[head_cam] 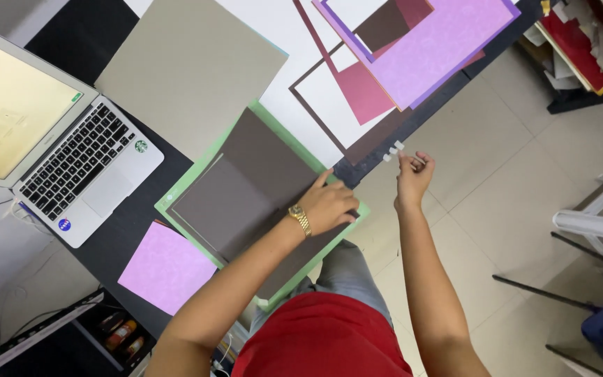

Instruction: Preparing a cutting mat with cardstock and loading it into a Cricut machine for a craft project.

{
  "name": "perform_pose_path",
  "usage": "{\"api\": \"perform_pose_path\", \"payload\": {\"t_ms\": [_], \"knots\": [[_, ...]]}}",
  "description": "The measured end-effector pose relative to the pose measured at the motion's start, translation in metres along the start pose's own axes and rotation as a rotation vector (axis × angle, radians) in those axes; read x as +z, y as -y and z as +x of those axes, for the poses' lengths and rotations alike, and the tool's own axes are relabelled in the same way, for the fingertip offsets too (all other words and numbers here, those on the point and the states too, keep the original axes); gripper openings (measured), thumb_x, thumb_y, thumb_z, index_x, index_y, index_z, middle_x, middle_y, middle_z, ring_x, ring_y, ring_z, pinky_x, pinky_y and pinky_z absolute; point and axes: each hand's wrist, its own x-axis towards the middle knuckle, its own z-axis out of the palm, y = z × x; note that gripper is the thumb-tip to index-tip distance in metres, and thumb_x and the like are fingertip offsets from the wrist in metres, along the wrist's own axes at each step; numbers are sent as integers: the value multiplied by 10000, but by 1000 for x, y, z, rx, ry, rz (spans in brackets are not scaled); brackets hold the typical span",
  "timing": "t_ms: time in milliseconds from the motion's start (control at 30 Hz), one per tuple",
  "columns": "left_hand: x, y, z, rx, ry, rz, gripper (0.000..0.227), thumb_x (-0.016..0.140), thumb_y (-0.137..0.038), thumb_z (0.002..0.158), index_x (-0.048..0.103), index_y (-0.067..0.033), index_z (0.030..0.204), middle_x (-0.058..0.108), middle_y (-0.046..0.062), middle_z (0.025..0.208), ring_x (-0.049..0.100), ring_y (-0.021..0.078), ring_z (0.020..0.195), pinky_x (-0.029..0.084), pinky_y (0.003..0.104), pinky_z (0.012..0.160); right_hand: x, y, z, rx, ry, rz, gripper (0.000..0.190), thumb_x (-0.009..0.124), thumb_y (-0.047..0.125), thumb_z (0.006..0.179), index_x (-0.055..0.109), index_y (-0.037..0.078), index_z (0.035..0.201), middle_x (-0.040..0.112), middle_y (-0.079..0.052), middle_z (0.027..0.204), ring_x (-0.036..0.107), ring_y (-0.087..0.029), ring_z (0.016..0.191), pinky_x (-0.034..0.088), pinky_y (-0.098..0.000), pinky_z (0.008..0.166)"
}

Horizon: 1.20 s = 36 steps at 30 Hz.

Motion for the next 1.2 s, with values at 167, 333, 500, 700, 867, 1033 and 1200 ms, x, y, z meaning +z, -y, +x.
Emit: {"api": "perform_pose_path", "payload": {"t_ms": [167, 333, 500, 700, 867, 1033, 1200], "knots": [[-12, 3, 2, 47, -76, 21, 293, 724, -469, 876, 698, -308, 1120, 719, -53, 1047, 588, 129, 1141, 144, 584, 1244, -47, -54, -99, -27, 194, 77, 211, 558, 279, 1098, 599, 85, 1173, 591, -51, 979, 611, -167, 922, 508, -300, 793], [-17, -3, -13, 95, -155, -28, 284, 684, -475, 914, 672, -293, 1132, 688, -53, 1033, 578, 151, 1149, 123, 657, 1223, -50, -103, -247, 88, 750, -153, 368, 708, 280, 958, 701, 118, 1289, 731, -115, 927, 694, -238, 887, 537, -393, 854], [-32, -8, -28, 106, -284, -8, 259, 688, -480, 912, 658, -281, 1076, 657, -65, 1036, 546, 145, 1188, 92, 716, 1187, -9, -139, -339, 43, 806, -237, 431, 771, 257, 910, 677, 111, 1304, 733, -157, 964, 691, -290, 909, 548, -432, 823], [-34, -13, -47, 67, -453, 13, 252, 698, -486, 896, 637, -277, 1025, 642, -92, 1004, 534, 126, 1179, 33, 764, 1160, 13, -151, -382, -108, 491, -286, 187, 820, 218, 872, 763, 147, 1036, 673, -100, 1080, 672, -292, 987, 536, -403, 839], [-32, -23, -69, -9, -488, 104, 477, 764, -433, 900, 556, -245, 1286, 576, -43, 1283, 455, 169, 1331, 76, 789, 1150, 25, -144, -399, -208, 321, -328, 107, 820, 197, 854, 764, 124, 908, 591, -155, 1280, 593, -413, 1153, 465, -487, 1003], [-4, -28, -146, -66, -130, -32, 849, 779, -369, 882, 321, -243, 1585, 415, 63, 1550, 309, 270, 1510, 134, 750, 1191, 28, -134, -408, -399, 141, -480, 99, 819, 283, 860, 750, 212, 855, 488, -104, 1326, 464, -345, 1157, 358, -451, 1017], [48, 6, -196, -96, 102, 105, 883, 595, -641, 906, 219, -307, 1632, 219, 50, 1691, 181, 276, 1568, 102, 746, 1189, 26, -150, -407, -462, 199, -561, 96, 784, 296, 906, 733, 217, 889, 500, -60, 1186, 456, -342, 1173, 372, -474, 1005]]}}
